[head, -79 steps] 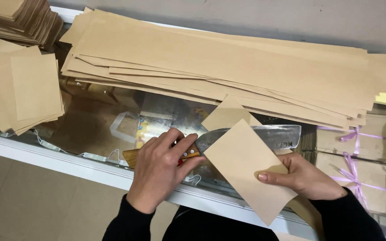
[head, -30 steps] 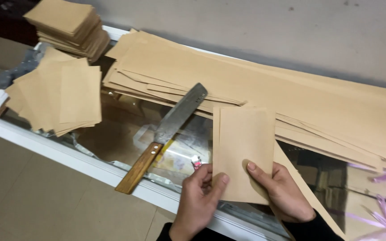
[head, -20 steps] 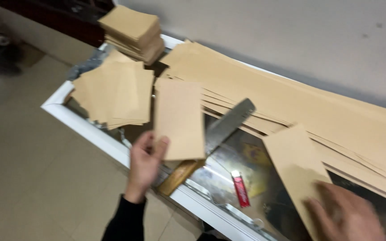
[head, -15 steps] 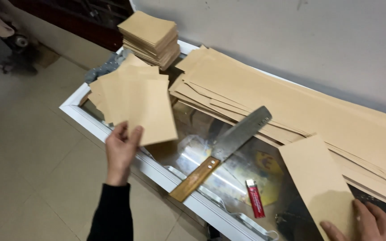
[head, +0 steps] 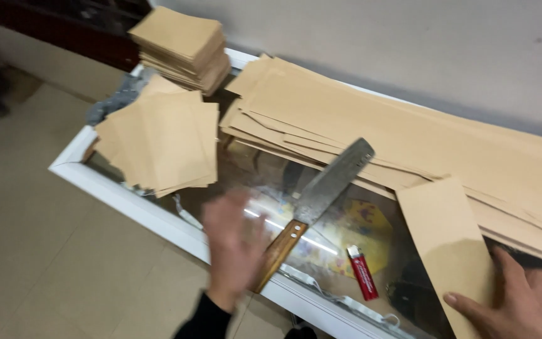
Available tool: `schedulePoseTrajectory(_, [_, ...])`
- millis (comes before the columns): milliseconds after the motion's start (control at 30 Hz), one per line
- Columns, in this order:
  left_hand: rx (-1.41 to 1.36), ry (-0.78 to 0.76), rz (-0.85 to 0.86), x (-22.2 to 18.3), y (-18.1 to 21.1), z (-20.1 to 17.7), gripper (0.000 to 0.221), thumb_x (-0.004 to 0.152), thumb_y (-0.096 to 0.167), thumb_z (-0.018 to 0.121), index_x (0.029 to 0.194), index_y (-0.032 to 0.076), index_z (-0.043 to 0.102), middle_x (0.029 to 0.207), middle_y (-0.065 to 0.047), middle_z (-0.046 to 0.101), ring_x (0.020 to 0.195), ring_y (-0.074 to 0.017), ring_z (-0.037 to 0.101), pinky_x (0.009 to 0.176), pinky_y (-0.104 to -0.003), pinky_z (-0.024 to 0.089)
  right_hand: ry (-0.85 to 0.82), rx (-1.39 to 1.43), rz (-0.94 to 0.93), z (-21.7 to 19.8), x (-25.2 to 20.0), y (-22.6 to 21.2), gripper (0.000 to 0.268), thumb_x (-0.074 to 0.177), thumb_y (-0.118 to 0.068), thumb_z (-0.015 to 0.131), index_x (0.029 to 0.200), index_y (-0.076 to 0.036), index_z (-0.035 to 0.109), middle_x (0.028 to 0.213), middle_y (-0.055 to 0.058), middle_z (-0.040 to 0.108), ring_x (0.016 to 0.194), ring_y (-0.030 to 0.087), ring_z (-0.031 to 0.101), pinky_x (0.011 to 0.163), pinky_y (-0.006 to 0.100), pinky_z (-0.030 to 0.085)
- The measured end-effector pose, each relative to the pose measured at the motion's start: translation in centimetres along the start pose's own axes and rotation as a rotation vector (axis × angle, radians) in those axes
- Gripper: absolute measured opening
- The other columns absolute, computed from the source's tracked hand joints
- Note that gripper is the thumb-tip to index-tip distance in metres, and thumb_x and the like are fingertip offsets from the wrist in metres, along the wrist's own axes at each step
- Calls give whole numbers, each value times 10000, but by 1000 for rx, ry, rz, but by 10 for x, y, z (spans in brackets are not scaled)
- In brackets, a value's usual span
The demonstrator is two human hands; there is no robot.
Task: The person takes long strips of brown paper, folds them into smaller rectangular shapes, and uses the flat side of a large knife to press and sharpen the creases.
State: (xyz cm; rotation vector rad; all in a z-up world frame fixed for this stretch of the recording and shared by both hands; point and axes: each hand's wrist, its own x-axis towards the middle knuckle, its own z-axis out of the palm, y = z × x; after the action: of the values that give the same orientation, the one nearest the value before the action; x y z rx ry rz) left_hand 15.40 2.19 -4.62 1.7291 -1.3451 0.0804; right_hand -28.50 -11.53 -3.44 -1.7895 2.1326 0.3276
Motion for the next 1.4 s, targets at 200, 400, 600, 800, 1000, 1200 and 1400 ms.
schedulePoseTrajectory(200, [-227, -320, 273, -41, 94, 46, 316, 1108, 265, 689, 1343, 73, 780, 1363, -202, 766, 1213, -382, 681, 1043, -601, 578, 120, 257, -121, -4, -11, 9, 1410, 620, -501, 1012, 1824, -234, 329, 1559, 385, 449, 1601, 485, 338, 1306, 581, 374])
schedulePoseTrajectory(400, [-533, -464, 195, -59, 144, 59, 370, 1148, 209, 657, 1451, 0, 695, 1265, -185, 772, 1127, -358, 737, 949, -505, 605, 9, 530, -51, -28, -16, 28, 894, 917, -161, 818, 1746, -379, 567, 1249, 102, 824, 1013, 286, 762, 1075, 365, 534])
schedulePoseTrajectory(600, [-712, -689, -251, -88, 177, 92, 445, 1100, 337, 719, 1402, 15, 775, 1026, -59, 863, 820, -143, 757, 710, -330, 634, -194, 818, -17, -57, -22, 48, 345, 1056, -155, 770, 1353, -58, 917, 1174, 99, 940, 1024, 211, 783, 898, 366, 586])
schedulePoseTrajectory(800, [-1109, -877, -975, -52, 213, 112, 518, 1001, 339, 760, 1418, 37, 707, 1340, -152, 838, 1113, -243, 828, 948, -348, 740, -407, 887, -186, -74, -24, 61, 304, 1015, -122, 789, 1235, 28, 936, 1118, 166, 985, 969, 261, 847, 845, 376, 628])
schedulePoseTrajectory(1000, [-947, -240, -1005, -48, 170, 137, 237, 1084, 360, 771, 1009, 138, 735, 750, -3, 705, 622, -147, 638, 580, -333, 554, -550, 1000, -203, -65, -21, 70, 429, 1002, -109, 777, 1401, 8, 882, 1205, 148, 969, 1025, 239, 838, 882, 366, 635])
schedulePoseTrajectory(1200, [-818, -40, -864, -25, 150, 105, 446, 1113, 343, 739, 803, 217, 445, 728, 57, 416, 684, -90, 474, 719, -340, 662, -462, 1013, -77, -35, 5, 132, 186, 982, -11, 896, 1032, 164, 931, 774, 313, 877, 669, 325, 703, 653, 391, 551])
schedulePoseTrajectory(1400, [-383, -160, -360, -54, 164, 113, 345, 1227, 302, 461, 997, 103, 625, 848, -37, 594, 776, -189, 552, 745, -379, 478, -347, 1193, 60, 12, 19, 138, 316, 1071, -185, 856, 880, 43, 750, 731, 237, 752, 602, 291, 696, 618, 359, 562])
